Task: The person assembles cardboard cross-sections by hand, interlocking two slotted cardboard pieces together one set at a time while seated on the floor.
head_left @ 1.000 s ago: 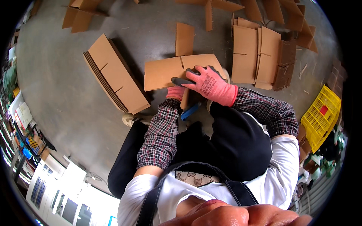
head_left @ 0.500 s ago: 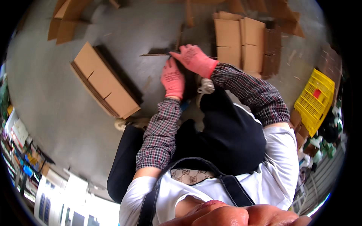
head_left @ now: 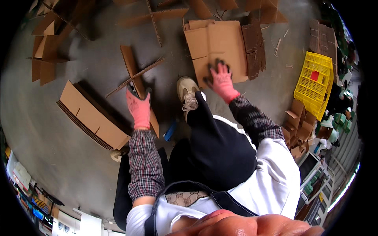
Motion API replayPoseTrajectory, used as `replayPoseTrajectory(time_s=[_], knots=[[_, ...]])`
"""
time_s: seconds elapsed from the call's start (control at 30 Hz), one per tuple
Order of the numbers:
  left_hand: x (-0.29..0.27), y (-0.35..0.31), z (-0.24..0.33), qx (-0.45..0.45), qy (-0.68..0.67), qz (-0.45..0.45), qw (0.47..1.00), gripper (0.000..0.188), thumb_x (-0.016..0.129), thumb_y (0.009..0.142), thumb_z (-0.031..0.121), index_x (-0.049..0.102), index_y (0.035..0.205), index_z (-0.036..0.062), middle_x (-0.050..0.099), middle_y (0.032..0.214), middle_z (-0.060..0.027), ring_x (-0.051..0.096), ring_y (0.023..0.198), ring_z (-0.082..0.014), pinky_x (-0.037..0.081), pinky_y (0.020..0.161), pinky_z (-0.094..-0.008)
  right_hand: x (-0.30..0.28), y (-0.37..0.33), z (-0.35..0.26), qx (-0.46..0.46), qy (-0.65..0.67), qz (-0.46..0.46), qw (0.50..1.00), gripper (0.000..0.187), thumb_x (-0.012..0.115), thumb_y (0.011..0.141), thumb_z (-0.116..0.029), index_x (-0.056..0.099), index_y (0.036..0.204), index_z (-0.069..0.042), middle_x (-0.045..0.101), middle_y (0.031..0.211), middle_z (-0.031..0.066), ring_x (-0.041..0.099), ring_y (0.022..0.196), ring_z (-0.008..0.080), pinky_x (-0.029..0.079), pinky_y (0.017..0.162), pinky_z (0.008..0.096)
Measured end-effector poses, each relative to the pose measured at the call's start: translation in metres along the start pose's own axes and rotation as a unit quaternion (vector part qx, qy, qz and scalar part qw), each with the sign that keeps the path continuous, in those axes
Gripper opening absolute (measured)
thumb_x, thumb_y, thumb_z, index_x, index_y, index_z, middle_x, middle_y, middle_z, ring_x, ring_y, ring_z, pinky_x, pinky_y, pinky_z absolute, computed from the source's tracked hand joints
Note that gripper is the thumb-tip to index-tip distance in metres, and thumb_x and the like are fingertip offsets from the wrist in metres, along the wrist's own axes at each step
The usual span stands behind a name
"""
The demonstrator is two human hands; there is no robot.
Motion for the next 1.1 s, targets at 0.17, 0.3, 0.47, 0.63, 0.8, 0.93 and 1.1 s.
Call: replayPoseTrajectory(time_s=[0.17,0.3,0.47,0.63,0.8,0.93,1.1], knots=[[-0.008,-0.079,-0.001,-0.122,0.079,-0.098,0.985,0.097,0.076,0.066,0.039,0.024,0.134,-0.0065,0.033,0.132,-0.0284,0.034,0.123,-0.039,0.028,0.105,-0.0404,-0.041,0.013,0.051,0.204,0.125,0.096,0.966,0.085,0.064,0.071,-0.058,0.035,0.135,-0.01,0.038,0.131,0.0199,0.034,0.122,0.038,0.028,0.098,0.0557],[0.01,-0.085,0.005,-0.119,0.037,-0.142,0.982,0.048,0.063,0.079,0.026,0.048,0.118,0.0023,0.055,0.114,-0.0158,0.054,0.104,-0.0321,0.045,0.087,-0.0387,-0.043,0.026,0.022,0.21,0.083,-0.016,0.974,0.093,0.078,0.065,-0.042,0.03,0.136,-0.006,0.046,0.125,0.0183,0.046,0.113,0.0347,0.04,0.093,0.046],[-0.046,-0.015,-0.012,-0.058,0.071,0.006,0.996,0.04,0.062,0.08,0.02,0.05,0.115,0.0042,0.058,0.109,-0.0149,0.057,0.097,-0.0316,0.047,0.082,-0.0366,-0.096,0.004,0.017,0.06,0.517,0.14,0.842,0.055,0.065,0.074,0.003,0.045,0.125,-0.001,0.052,0.121,0.0197,0.053,0.111,0.0267,0.041,0.094,0.0329],[-0.019,0.001,-0.027,-0.087,0.127,-0.031,0.988,0.042,0.059,0.081,0.027,0.05,0.117,0.0075,0.057,0.11,-0.0128,0.058,0.095,-0.0287,0.048,0.078,-0.0376,-0.199,-0.003,-0.141,-0.298,0.32,0.074,0.896,0.046,0.067,0.065,0.0,0.054,0.109,-0.002,0.051,0.122,0.0182,0.054,0.107,0.0361,0.047,0.088,0.04],[0.023,-0.026,-0.061,0.051,0.219,0.033,0.974,0.034,0.052,0.084,0.029,0.052,0.113,0.0106,0.057,0.109,-0.0098,0.058,0.095,-0.0289,0.046,0.081,-0.0369,-0.165,-0.029,-0.271,-0.542,0.085,0.074,0.833,0.039,0.054,0.079,-0.014,0.052,0.117,-0.006,0.054,0.099,0.0089,0.056,0.085,0.0236,0.049,0.065,0.0325],[0.016,-0.021,-0.037,0.007,0.108,-0.071,0.992,0.031,0.052,0.083,0.027,0.053,0.109,0.0097,0.057,0.106,-0.0112,0.057,0.095,-0.0288,0.047,0.079,-0.0372,-0.179,-0.03,-0.283,-0.552,-0.002,-0.01,0.834,0.046,0.055,0.079,-0.015,0.048,0.123,-0.005,0.053,0.101,0.012,0.056,0.088,0.0251,0.049,0.066,0.0329],[-0.007,-0.002,-0.01,-0.079,0.108,-0.154,0.979,0.026,0.054,0.083,0.025,0.054,0.104,0.0086,0.057,0.103,-0.013,0.056,0.096,-0.0288,0.048,0.076,-0.0374,-0.156,-0.01,-0.294,-0.578,0.001,0.028,0.815,0.045,0.058,0.075,-0.014,0.05,0.119,-0.007,0.053,0.103,0.0123,0.057,0.084,0.0246,0.05,0.064,0.0317]])
Point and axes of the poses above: each hand's wrist, its own y-axis towards the middle knuckle, its own x-axis out of the palm, z = x × y, the point moved 5 cm from there along y, towards the middle knuckle
